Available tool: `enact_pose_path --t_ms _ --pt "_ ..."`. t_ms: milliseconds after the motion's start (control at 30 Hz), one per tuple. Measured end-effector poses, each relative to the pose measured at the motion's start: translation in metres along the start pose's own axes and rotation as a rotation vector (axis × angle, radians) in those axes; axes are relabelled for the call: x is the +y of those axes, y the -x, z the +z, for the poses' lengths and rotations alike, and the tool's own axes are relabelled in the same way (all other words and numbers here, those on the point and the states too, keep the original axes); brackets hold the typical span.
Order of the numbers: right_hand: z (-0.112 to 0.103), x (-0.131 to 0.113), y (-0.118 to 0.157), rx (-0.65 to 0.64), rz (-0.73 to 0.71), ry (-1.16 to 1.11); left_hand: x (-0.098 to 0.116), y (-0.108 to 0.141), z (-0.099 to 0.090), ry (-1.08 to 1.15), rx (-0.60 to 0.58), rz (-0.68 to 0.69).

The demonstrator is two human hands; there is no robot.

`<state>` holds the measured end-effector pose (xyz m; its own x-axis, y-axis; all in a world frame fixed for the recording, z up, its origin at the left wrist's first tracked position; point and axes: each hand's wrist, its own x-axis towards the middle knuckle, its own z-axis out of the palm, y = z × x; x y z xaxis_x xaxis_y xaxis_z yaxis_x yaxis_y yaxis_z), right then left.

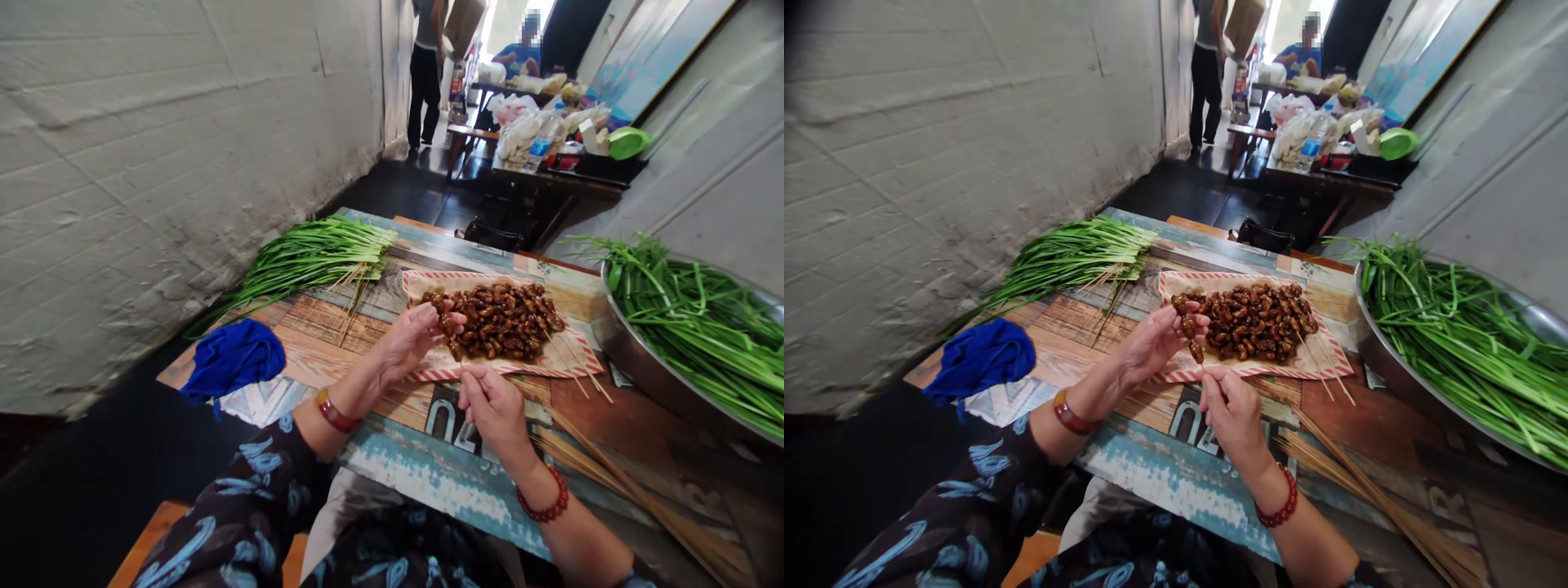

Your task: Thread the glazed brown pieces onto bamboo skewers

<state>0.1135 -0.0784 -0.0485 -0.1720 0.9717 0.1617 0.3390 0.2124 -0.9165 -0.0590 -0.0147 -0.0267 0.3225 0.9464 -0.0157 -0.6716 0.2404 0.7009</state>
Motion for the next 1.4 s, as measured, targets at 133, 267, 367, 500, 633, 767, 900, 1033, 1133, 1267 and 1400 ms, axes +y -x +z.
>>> enact_pose_path --t_ms 133,267,367,500,633,767,900,1033,1133,1267,1400 --pt "-0.002 -0.001 -0.004 0.035 0.032 -0.011 -0.007 0.003 0.004 -0.109 -0.025 -0.161" --pt "-0.003 0.001 -0.006 0.022 0.058 -0.059 -0.010 0.002 0.006 -0.115 -0.010 -0.197" --pt "-0.002 0.003 -0.005 -0.002 0.057 -0.072 -0.006 0.000 0.004 -0.109 0.050 -0.127" --pt "-0.001 0.006 -0.004 0.001 0.027 -0.022 -0.002 -0.002 0.003 -0.122 0.093 -0.080" --pt "-0.002 0.005 -0.005 0.032 0.005 0.010 -0.005 -0.001 0.007 -0.119 0.062 -0.093" --pt "-0.003 0.002 -0.005 0.031 0.006 0.027 -0.001 -0.002 0.005 -0.109 0.039 -0.083" --pt "-0.003 -0.002 -0.005 0.006 -0.018 0.075 0.008 -0.006 -0.002 -0.100 0.083 -0.030" --pt "-0.004 -0.004 -0.005 0.007 -0.065 0.110 0.007 -0.006 -0.005 -0.117 0.108 0.009" --pt "-0.004 -0.004 -0.005 0.020 -0.067 0.117 0.003 -0.006 -0.004 -0.129 0.090 -0.010" --pt "-0.005 -0.005 -0.006 0.009 -0.066 0.087 0.004 -0.006 -0.003 -0.137 0.093 -0.024" --pt "-0.005 -0.008 -0.006 -0.010 -0.063 0.080 0.012 -0.010 -0.007 -0.122 0.132 0.011"
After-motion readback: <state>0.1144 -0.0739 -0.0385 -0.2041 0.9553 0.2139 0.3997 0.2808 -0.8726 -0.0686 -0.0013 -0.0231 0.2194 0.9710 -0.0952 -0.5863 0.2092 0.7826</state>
